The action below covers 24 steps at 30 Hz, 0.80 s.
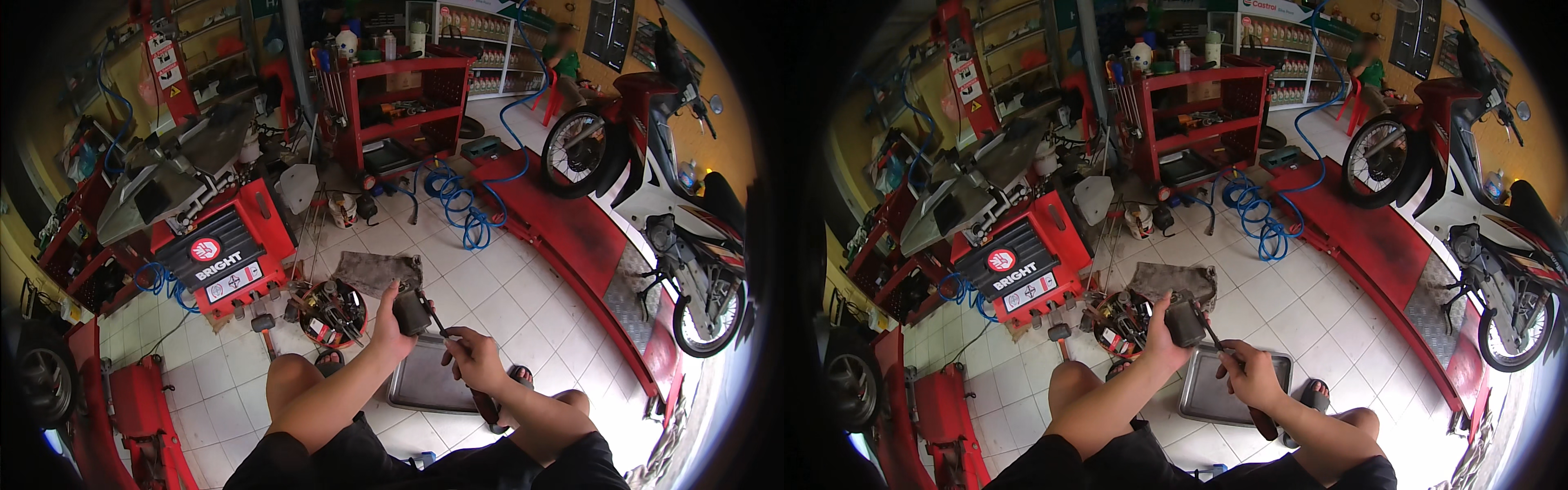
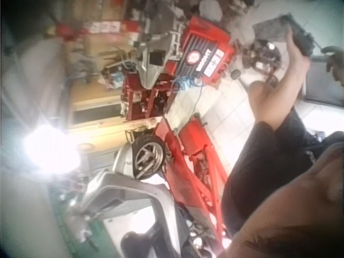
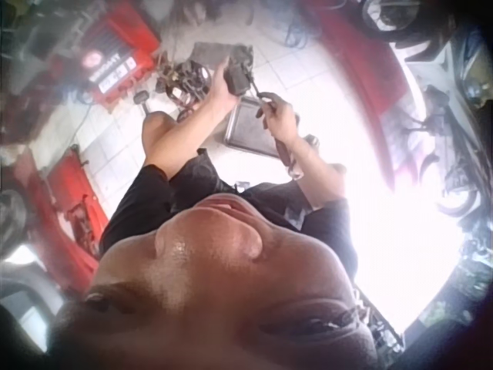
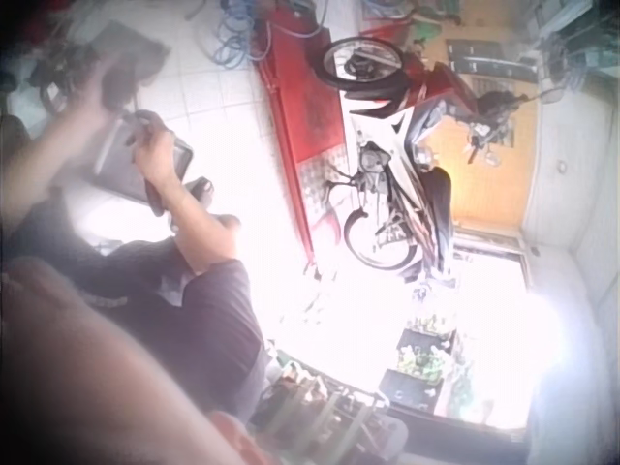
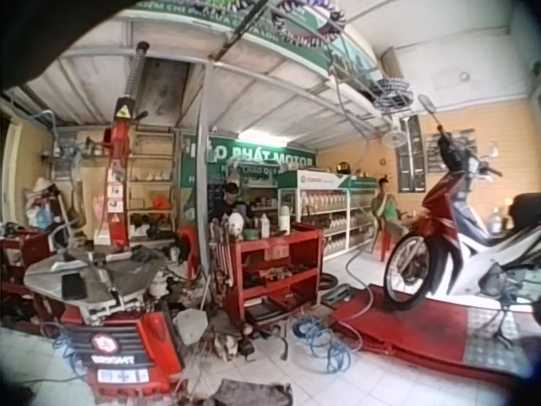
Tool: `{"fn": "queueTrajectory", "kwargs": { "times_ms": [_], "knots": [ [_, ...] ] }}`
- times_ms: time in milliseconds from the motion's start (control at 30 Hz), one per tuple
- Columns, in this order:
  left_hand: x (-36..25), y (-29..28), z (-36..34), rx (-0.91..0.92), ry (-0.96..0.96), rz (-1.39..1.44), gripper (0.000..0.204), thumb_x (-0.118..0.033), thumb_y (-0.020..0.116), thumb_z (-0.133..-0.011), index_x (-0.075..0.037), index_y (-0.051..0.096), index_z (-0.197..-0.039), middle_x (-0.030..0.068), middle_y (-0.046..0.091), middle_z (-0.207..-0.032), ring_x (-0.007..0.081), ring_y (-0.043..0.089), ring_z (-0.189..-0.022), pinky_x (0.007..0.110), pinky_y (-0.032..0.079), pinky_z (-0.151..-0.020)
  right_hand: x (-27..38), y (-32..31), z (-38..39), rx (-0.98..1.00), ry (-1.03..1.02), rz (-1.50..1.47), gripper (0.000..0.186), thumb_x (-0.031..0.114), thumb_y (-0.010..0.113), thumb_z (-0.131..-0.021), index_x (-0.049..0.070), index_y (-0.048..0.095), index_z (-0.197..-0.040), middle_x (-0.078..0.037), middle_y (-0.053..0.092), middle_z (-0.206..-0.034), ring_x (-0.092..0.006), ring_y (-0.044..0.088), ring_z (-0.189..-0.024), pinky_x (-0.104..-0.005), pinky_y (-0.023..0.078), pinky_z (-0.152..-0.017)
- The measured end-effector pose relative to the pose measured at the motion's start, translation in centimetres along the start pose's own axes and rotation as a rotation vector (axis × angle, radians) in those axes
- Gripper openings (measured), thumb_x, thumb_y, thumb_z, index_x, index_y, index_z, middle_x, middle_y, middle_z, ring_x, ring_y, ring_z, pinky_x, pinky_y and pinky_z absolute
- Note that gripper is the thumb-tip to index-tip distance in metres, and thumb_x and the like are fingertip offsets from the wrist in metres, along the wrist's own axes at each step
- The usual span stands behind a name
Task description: The person sits on a low stool in a workshop, holding a cylindrical mechanical part in their left hand and using a screwdriver in their right hand to pry and scrape at the part's surface. They repeatedly rotate the part to access different sides, occasionally wiping it with a rag and placing small components into a metal tray.
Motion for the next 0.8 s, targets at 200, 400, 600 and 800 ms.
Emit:
{"fn": "queueTrajectory", "kwargs": {
  "times_ms": [200,400,600,800],
  "knots": [
    [0.58,-0.38,-0.18,0.010,-0.025,-0.006,0.046,-0.046,0.064,-0.094,-0.003,0.058,-0.108,0.0113,0.064,-0.096,0.0279,0.065,-0.088,0.042,0.055,-0.086,-0.17,-0.09,-0.04,-0.021,-0.043,0.033,0.026,0.009,0.057,-0.101,-0.007,0.060,-0.121,-0.011,0.070,-0.073,-0.0129,0.059,-0.048,-0.0284,0.047,-0.047],
    [0.42,0.03,-0.18,0.006,-0.041,0.009,0.048,-0.047,0.065,-0.092,-0.003,0.058,-0.109,0.0111,0.065,-0.097,0.0287,0.065,-0.089,0.042,0.055,-0.087,0.20,-0.33,0.11,-0.061,-0.046,0.046,0.025,0.009,0.058,-0.099,-0.005,0.062,-0.119,-0.010,0.072,-0.072,-0.0149,0.062,-0.048,-0.0297,0.050,-0.048],
    [0.28,0.03,-0.17,-0.040,-0.020,-0.014,0.049,-0.049,0.067,-0.091,-0.004,0.060,-0.107,0.0113,0.066,-0.097,0.0315,0.068,-0.095,0.042,0.055,-0.087,-0.15,-0.83,0.06,-0.080,-0.052,0.043,0.025,0.009,0.058,-0.099,-0.005,0.062,-0.119,-0.010,0.071,-0.071,-0.0155,0.062,-0.048,-0.0301,0.050,-0.049],
    [0.04,-0.33,-0.25,-0.017,-0.018,-0.019,0.049,-0.050,0.067,-0.091,-0.004,0.060,-0.107,0.0122,0.066,-0.098,0.0325,0.068,-0.096,0.042,0.055,-0.087,0.30,-0.98,-0.11,-0.096,-0.091,0.112,0.025,0.008,0.060,-0.098,-0.003,0.063,-0.119,-0.013,0.071,-0.071,-0.0224,0.066,-0.054,-0.0334,0.052,-0.056]
  ]
}}
Point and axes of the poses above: each hand's wrist, its own z-axis away from the middle knuckle, its own y-axis out of the palm, x = y × z, the point moved 4 cm from there along -z, towards the middle knuckle
